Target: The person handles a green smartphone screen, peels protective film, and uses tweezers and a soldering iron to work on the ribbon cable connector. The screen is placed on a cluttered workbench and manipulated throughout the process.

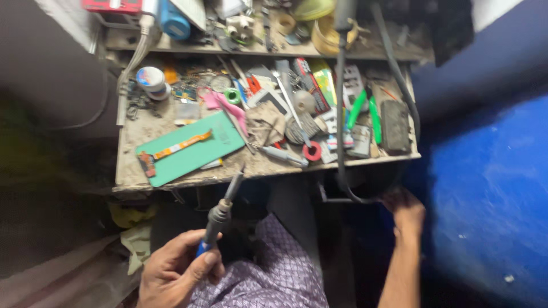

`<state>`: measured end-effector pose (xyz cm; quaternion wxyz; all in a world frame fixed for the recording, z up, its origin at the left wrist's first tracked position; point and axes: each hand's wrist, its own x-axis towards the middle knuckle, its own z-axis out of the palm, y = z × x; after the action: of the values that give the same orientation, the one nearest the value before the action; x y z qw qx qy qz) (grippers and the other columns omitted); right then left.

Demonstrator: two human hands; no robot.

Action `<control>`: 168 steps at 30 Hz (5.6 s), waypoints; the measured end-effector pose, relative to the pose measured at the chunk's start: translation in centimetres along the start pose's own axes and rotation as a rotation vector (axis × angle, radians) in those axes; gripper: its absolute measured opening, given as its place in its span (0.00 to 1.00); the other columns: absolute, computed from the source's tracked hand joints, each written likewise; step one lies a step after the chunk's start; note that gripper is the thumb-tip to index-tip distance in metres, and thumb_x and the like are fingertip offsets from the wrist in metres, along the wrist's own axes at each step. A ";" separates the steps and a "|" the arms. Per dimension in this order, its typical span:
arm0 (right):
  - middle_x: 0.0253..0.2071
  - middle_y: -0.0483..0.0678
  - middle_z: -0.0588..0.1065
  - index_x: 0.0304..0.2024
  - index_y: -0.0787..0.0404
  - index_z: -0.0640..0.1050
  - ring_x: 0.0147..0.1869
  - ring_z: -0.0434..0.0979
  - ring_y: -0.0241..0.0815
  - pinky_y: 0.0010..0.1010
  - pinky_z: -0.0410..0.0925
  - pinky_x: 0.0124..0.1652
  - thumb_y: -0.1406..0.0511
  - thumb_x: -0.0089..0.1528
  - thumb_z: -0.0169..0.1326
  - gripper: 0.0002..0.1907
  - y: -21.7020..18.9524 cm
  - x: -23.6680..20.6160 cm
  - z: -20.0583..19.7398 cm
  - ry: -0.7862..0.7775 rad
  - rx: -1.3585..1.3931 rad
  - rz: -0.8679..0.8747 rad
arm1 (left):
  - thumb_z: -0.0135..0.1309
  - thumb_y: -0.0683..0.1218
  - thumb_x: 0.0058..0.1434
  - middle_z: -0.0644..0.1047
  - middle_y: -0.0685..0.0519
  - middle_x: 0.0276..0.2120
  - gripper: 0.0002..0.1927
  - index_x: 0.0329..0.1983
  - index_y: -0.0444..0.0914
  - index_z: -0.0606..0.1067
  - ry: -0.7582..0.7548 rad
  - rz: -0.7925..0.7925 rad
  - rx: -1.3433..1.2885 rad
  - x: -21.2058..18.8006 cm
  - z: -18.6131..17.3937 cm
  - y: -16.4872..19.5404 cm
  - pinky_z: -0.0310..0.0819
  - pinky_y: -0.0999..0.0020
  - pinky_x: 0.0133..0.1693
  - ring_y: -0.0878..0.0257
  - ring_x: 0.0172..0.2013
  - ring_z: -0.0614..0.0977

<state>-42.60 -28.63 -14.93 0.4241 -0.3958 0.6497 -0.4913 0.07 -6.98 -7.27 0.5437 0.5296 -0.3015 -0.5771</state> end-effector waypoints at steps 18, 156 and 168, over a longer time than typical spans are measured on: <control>0.42 0.59 0.79 0.52 0.70 0.75 0.40 0.84 0.53 0.38 0.77 0.41 0.69 0.55 0.64 0.23 -8.7 -16.1 15.1 -0.685 -0.247 -1.277 | 0.59 0.43 0.67 0.82 0.38 0.42 0.18 0.56 0.28 0.75 -0.046 0.579 0.443 2.0 7.4 1.1 0.84 0.62 0.42 0.49 0.41 0.88; 0.46 0.57 0.79 0.50 0.64 0.69 0.50 0.82 0.57 0.42 0.75 0.47 0.78 0.57 0.61 0.22 -14.6 -16.5 31.1 -0.794 -0.355 -1.462 | 0.62 0.50 0.63 0.69 0.53 0.29 0.21 0.57 0.38 0.79 0.429 0.711 1.167 6.6 -7.2 7.6 0.74 0.65 0.27 0.62 0.28 0.77; 0.48 0.60 0.79 0.50 0.65 0.71 0.50 0.81 0.58 0.43 0.75 0.47 0.75 0.55 0.63 0.22 -15.2 -16.2 30.3 -0.882 -0.442 -1.504 | 0.62 0.50 0.62 0.69 0.54 0.28 0.21 0.57 0.38 0.79 0.422 0.704 1.160 6.7 -7.2 7.6 0.74 0.67 0.26 0.63 0.27 0.76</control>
<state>-7.34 -25.87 -2.29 0.1154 -0.9417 0.0771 -0.3064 10.21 -13.45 -4.00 0.3749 0.7054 -0.6016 0.0012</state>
